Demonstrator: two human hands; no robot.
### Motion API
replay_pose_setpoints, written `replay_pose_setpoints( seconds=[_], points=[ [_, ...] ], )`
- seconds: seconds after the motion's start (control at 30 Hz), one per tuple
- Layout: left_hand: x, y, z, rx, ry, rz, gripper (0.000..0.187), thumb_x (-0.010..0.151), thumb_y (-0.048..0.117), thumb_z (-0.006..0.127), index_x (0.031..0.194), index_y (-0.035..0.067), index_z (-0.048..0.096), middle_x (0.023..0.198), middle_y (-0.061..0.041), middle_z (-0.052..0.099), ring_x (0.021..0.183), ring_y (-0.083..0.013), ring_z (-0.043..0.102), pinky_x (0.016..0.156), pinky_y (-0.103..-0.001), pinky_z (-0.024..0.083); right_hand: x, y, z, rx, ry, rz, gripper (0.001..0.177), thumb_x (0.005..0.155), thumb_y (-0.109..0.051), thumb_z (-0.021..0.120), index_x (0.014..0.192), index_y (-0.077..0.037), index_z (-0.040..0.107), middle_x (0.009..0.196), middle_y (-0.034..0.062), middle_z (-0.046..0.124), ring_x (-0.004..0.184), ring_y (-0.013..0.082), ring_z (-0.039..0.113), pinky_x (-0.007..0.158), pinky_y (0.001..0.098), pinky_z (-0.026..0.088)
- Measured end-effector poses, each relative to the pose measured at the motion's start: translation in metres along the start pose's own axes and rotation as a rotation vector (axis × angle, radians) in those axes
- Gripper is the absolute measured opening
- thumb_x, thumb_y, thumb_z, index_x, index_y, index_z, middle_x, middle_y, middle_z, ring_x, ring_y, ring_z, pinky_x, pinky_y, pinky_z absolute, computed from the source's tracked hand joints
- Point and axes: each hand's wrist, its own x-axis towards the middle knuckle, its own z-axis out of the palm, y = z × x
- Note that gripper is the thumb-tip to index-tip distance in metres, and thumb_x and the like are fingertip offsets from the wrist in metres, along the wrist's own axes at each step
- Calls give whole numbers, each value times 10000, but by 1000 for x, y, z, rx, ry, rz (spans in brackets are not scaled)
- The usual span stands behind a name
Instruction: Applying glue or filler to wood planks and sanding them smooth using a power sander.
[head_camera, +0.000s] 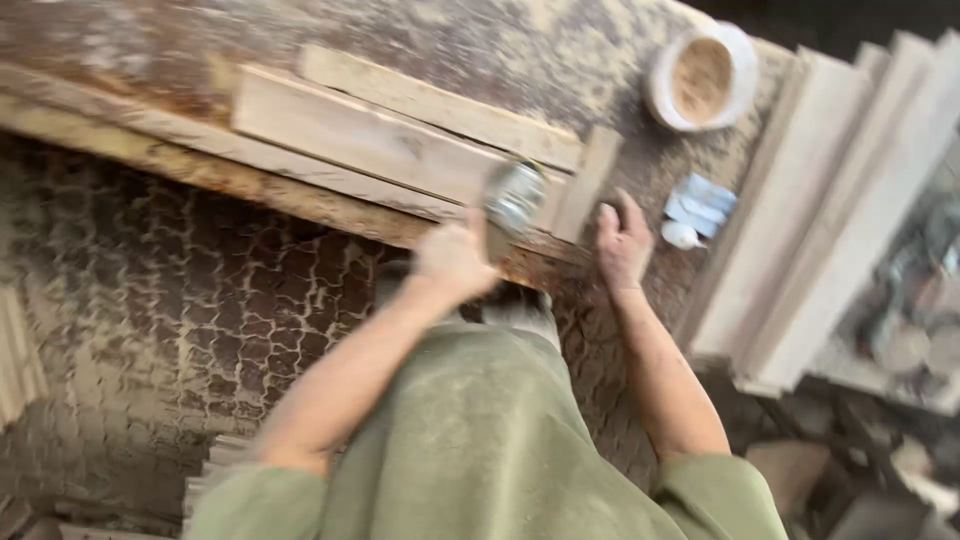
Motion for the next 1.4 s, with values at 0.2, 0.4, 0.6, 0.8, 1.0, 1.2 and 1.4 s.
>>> replay_pose_setpoints(
  seconds=[0.2, 0.4, 0.6, 0.8, 1.0, 1.2, 1.4],
  points=[
    [-6, -40, 12, -7, -16, 51, 651, 816, 367, 698, 1341, 74, 449, 1058, -216, 700, 1052, -449, 711, 851, -561, 589, 20, -9, 36, -258, -11, -151, 1149, 735, -651, 897, 1570, -40, 398, 1466, 298, 500, 1389, 450, 457, 1183, 523, 320],
    [-36, -147, -85, -183, 167, -483, 826, 797, 429, 703, 1455, 44, 383, 1138, -276, 695, 1092, -488, 695, 920, -585, 563, 33, -36, 52, -373, -100, 98, 1169, 658, -580, 973, 1578, -141, 400, 1536, 197, 388, 1433, 399, 382, 1155, 615, 284],
    [-13, -267, -56, -401, 525, -707, 915, 765, 445, 751, 1441, -12, 336, 1170, -335, 670, 1122, -488, 672, 964, -586, 530, 48, -40, 55, -354, -145, 93, 1202, 649, -554, 1012, 1576, -120, 381, 1455, 272, 460, 1370, 463, 445, 1122, 586, 340],
    [-47, -120, -59, -214, 168, -519, 774, 764, 374, 703, 1384, 16, 407, 1072, -266, 716, 1043, -482, 719, 881, -578, 584, 60, -56, 40, -319, -182, 190, 1113, 639, -590, 983, 1520, -210, 420, 1403, 176, 465, 1327, 427, 464, 1076, 589, 406],
    [-2, -31, 52, -70, -54, 23, 625, 819, 406, 675, 1308, 132, 396, 1136, -175, 683, 1089, -421, 701, 845, -581, 588, 67, -59, 40, -387, -258, 245, 1181, 590, -672, 952, 1532, -210, 410, 1410, 150, 437, 1343, 380, 436, 1087, 536, 417],
    [-27, -96, -11, -139, -3, -131, 657, 800, 308, 585, 1383, 100, 364, 1041, -190, 709, 1033, -433, 723, 856, -573, 577, 70, -61, 40, -414, -320, 276, 1219, 596, -692, 942, 1562, -227, 362, 1442, 153, 414, 1381, 367, 392, 1128, 512, 386],
    [-49, -225, -82, -285, 324, -620, 853, 799, 369, 720, 1472, -28, 376, 1074, -317, 705, 1044, -522, 700, 890, -582, 554, 73, -70, 36, -428, -335, 268, 1225, 631, -616, 954, 1595, -212, 316, 1515, 169, 362, 1428, 395, 356, 1152, 564, 349]
  ],
)
